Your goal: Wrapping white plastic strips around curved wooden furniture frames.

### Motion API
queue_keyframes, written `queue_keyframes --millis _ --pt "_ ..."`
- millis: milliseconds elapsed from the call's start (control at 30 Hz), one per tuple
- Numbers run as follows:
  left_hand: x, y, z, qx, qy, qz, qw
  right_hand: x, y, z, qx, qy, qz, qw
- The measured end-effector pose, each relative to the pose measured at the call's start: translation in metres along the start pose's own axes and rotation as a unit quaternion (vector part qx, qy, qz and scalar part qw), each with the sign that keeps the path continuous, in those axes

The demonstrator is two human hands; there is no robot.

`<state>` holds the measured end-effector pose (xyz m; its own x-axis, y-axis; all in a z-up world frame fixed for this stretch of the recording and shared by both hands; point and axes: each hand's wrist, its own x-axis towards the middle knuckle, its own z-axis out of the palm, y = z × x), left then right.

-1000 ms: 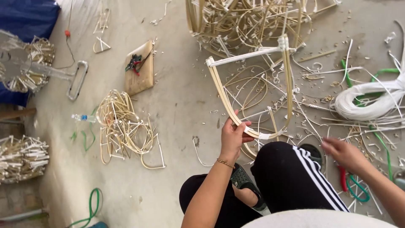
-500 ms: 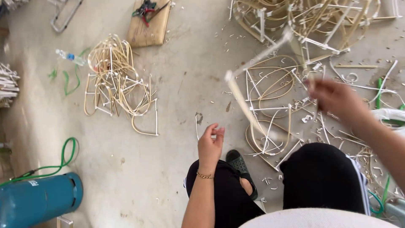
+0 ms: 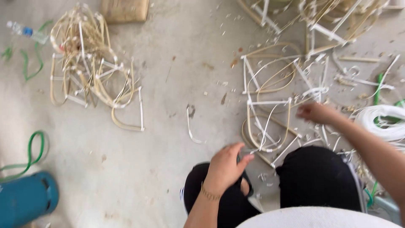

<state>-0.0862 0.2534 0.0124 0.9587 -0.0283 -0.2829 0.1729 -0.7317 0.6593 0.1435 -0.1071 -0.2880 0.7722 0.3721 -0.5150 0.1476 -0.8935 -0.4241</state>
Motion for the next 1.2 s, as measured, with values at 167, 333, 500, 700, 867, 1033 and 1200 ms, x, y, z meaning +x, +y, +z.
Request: queue_keyframes --millis 167,333,500,700,867,1033,1200 --pt "0.011 0.008 -0.001 0.004 -0.042 -0.009 0.999 0.036 0.049 0.136 -0.047 -0.092 0.093 0.990" --pt "0.024 0.010 0.002 0.021 -0.089 -0.066 0.994 0.024 -0.017 0.109 -0.101 -0.102 0.190 0.971" --pt "0.028 0.006 0.006 0.014 -0.090 -0.038 0.995 0.027 -0.008 0.106 -0.009 0.015 0.226 0.974" --pt "0.021 0.012 0.000 0.015 -0.061 -0.033 0.997 -0.084 -0.051 -0.020 0.141 0.049 0.014 0.989" --pt "0.010 0.018 -0.003 0.015 -0.002 -0.026 1.000 -0.193 -0.066 -0.083 -0.079 0.133 -0.101 0.983" --pt "-0.002 0.012 0.002 -0.062 0.134 0.025 0.989 -0.269 -0.092 -0.130 -0.176 0.232 -0.167 0.942" --pt "-0.022 0.062 -0.022 0.038 0.339 0.208 0.917 -0.320 -0.099 -0.135 -0.282 0.287 -0.264 0.876"
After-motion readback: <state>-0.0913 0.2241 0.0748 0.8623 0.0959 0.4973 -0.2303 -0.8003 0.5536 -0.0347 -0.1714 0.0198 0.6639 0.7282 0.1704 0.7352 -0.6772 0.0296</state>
